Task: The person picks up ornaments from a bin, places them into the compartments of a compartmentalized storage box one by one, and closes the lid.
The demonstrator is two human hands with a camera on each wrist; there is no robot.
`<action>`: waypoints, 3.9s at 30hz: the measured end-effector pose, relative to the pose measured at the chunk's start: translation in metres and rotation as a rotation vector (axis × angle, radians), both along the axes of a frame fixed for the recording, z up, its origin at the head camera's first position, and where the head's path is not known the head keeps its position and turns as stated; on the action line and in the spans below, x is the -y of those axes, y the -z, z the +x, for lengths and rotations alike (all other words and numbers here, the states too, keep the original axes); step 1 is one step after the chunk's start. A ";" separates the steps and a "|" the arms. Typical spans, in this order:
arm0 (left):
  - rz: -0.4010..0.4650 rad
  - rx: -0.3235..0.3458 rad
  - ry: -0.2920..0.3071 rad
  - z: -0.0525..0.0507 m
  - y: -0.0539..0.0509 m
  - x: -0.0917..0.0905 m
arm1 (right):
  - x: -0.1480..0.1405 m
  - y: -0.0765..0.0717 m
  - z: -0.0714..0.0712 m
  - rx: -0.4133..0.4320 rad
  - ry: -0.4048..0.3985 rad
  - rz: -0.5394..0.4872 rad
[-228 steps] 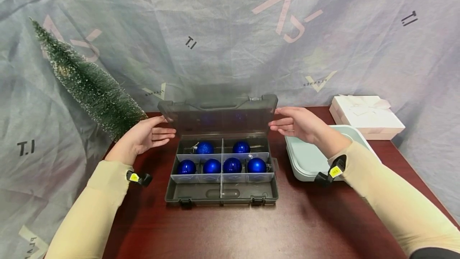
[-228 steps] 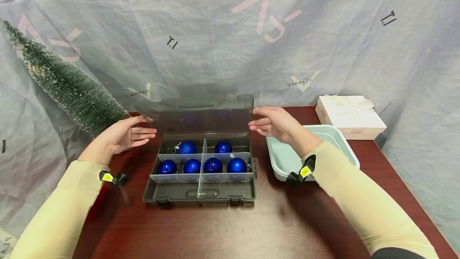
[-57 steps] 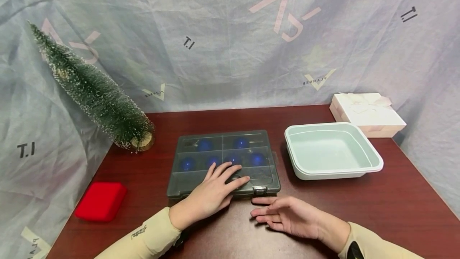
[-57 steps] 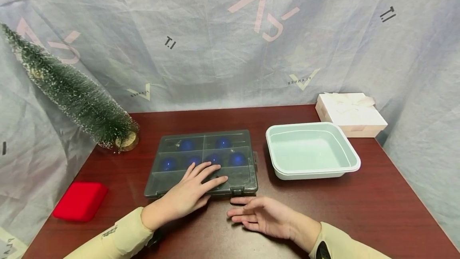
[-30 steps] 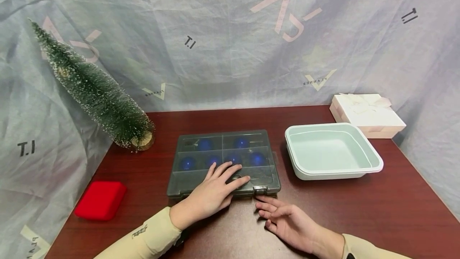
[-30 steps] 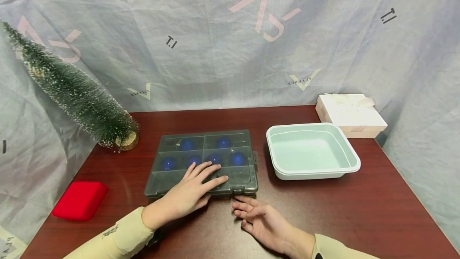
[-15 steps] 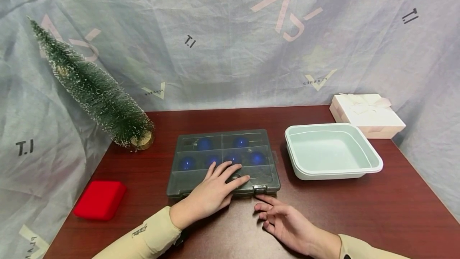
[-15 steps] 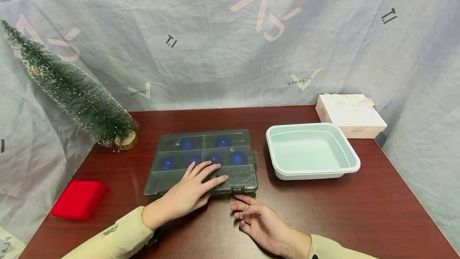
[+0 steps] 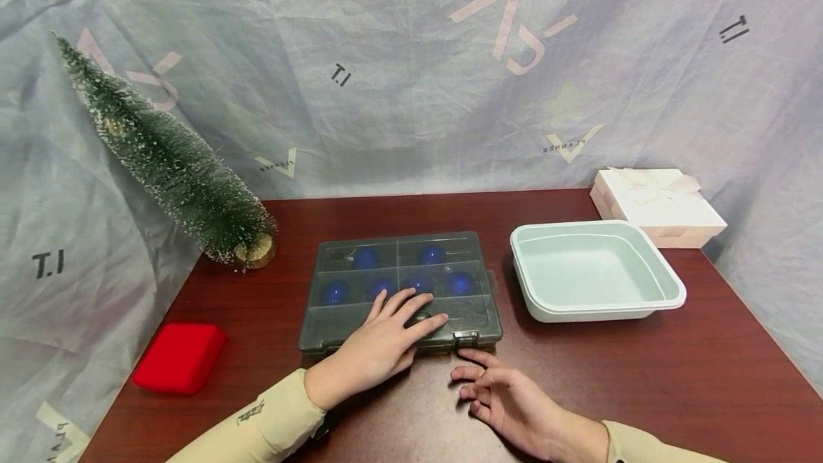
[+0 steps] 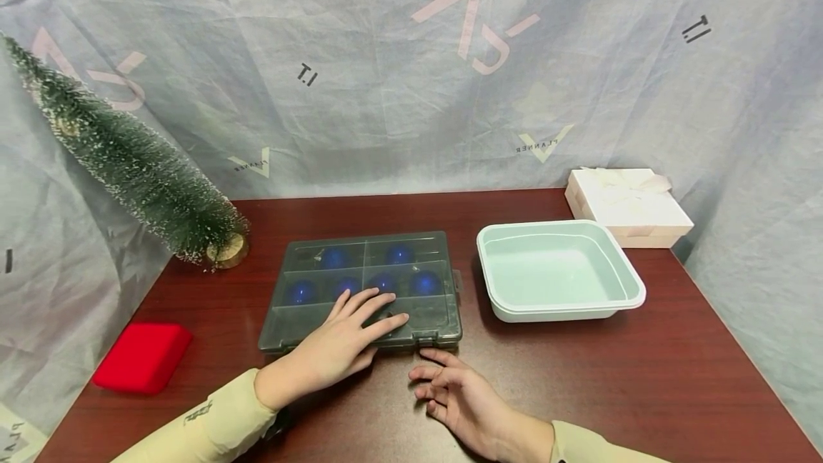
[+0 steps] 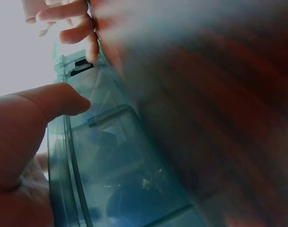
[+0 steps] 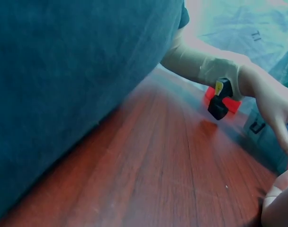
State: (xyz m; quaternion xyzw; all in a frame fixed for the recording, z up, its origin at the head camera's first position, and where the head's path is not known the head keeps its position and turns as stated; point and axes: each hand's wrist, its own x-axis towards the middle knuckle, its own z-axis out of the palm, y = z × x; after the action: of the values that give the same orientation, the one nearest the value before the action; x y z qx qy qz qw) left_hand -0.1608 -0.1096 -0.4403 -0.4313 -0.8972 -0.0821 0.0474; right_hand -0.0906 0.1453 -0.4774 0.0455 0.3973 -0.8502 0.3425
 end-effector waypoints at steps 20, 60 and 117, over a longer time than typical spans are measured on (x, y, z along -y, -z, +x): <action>0.011 -0.010 -0.003 0.000 0.004 0.001 | 0.001 0.007 0.010 0.064 -0.038 -0.283; -0.004 -0.001 0.000 -0.001 0.004 0.001 | 0.003 -0.007 -0.002 0.030 0.207 0.234; 0.007 -0.001 0.013 -0.006 0.004 0.003 | -0.017 -0.015 -0.067 -2.200 0.144 1.638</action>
State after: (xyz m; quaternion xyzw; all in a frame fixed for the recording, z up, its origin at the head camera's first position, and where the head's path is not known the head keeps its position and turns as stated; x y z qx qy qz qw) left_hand -0.1664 -0.1126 -0.4440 -0.4371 -0.8941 -0.0850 0.0488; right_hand -0.1575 0.1620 -0.4627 -0.4381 0.8419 0.0122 -0.3150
